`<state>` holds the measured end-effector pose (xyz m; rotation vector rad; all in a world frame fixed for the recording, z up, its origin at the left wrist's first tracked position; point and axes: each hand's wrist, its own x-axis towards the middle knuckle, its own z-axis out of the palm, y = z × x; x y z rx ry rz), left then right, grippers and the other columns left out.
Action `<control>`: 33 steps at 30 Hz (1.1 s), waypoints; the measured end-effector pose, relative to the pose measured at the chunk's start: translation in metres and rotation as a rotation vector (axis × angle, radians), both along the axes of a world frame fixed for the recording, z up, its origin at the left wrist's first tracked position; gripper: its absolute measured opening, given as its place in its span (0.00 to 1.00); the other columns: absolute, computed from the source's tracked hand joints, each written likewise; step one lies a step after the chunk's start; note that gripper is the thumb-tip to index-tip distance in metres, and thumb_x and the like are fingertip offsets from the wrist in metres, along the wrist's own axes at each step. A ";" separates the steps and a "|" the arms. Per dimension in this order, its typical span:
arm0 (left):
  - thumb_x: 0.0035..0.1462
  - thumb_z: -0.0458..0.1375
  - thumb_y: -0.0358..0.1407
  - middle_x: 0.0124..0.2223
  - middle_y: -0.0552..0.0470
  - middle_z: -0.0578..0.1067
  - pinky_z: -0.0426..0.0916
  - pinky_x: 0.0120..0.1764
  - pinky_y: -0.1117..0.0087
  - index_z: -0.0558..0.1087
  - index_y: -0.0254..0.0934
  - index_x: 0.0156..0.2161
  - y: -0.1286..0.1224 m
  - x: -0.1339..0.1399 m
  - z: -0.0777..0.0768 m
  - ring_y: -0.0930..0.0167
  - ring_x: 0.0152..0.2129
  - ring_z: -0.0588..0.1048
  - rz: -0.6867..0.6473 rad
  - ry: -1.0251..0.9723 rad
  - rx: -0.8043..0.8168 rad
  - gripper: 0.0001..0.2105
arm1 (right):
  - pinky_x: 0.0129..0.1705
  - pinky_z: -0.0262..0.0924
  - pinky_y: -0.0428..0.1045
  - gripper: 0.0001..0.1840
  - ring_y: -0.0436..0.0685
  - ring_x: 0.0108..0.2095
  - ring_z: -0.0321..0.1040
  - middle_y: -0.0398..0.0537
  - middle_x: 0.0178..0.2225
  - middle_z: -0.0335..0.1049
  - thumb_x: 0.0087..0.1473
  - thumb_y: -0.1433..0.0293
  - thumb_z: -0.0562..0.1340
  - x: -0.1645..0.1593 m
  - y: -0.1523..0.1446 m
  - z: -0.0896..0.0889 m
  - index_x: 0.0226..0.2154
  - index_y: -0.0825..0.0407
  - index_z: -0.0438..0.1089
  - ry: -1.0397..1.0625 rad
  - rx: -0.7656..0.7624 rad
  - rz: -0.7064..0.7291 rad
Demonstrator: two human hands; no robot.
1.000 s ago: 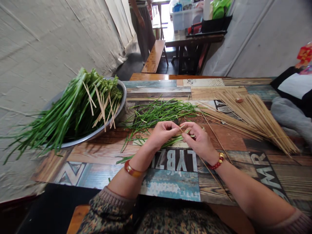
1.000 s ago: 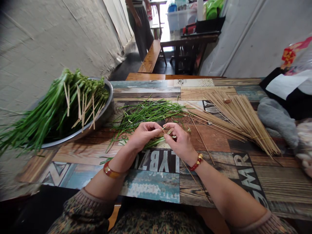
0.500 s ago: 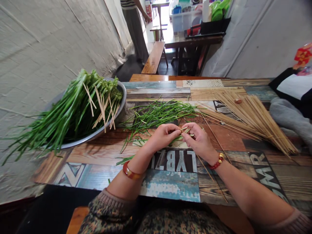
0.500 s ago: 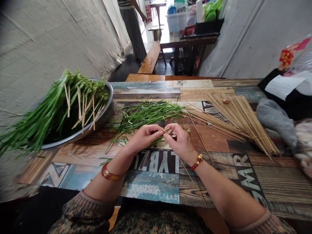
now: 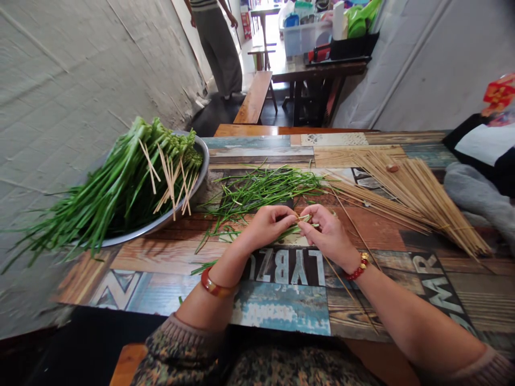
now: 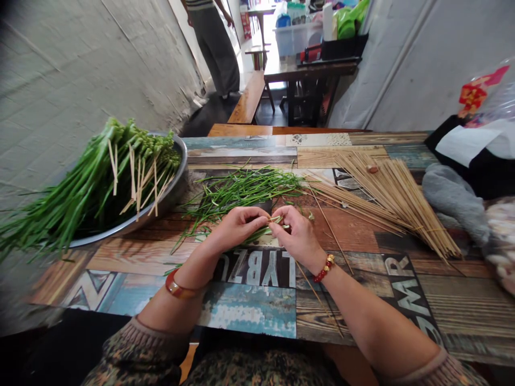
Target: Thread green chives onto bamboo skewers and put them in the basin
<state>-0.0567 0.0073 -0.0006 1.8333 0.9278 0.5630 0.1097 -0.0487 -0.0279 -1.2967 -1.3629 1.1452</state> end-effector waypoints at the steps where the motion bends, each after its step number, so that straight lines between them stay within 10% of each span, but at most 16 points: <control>1: 0.56 0.54 0.37 0.29 0.50 0.76 0.63 0.31 0.76 0.77 0.30 0.32 0.000 0.001 0.000 0.74 0.26 0.70 0.014 -0.005 -0.003 0.13 | 0.18 0.57 0.43 0.09 0.47 0.16 0.63 0.37 0.22 0.66 0.53 0.65 0.60 0.000 0.000 0.000 0.36 0.50 0.61 0.008 -0.005 0.001; 11: 0.57 0.54 0.35 0.28 0.51 0.75 0.62 0.30 0.75 0.76 0.31 0.29 0.001 -0.003 -0.002 0.74 0.25 0.70 -0.095 0.036 0.077 0.12 | 0.16 0.56 0.43 0.08 0.47 0.15 0.63 0.38 0.21 0.67 0.54 0.64 0.60 0.002 0.001 -0.003 0.33 0.51 0.61 -0.017 -0.028 0.044; 18: 0.57 0.53 0.31 0.36 0.46 0.78 0.66 0.40 0.69 0.77 0.33 0.36 0.029 -0.022 -0.013 0.69 0.35 0.74 0.356 0.148 0.419 0.09 | 0.18 0.57 0.43 0.09 0.47 0.16 0.64 0.38 0.22 0.67 0.54 0.63 0.60 0.003 0.003 -0.009 0.36 0.52 0.62 -0.027 -0.038 0.074; 33: 0.55 0.57 0.31 0.35 0.47 0.74 0.62 0.39 0.64 0.76 0.38 0.32 0.025 -0.013 -0.019 0.65 0.35 0.68 0.250 0.613 0.733 0.05 | 0.18 0.58 0.43 0.09 0.46 0.16 0.63 0.38 0.22 0.66 0.55 0.64 0.58 0.001 0.003 -0.008 0.38 0.52 0.63 -0.040 -0.017 0.077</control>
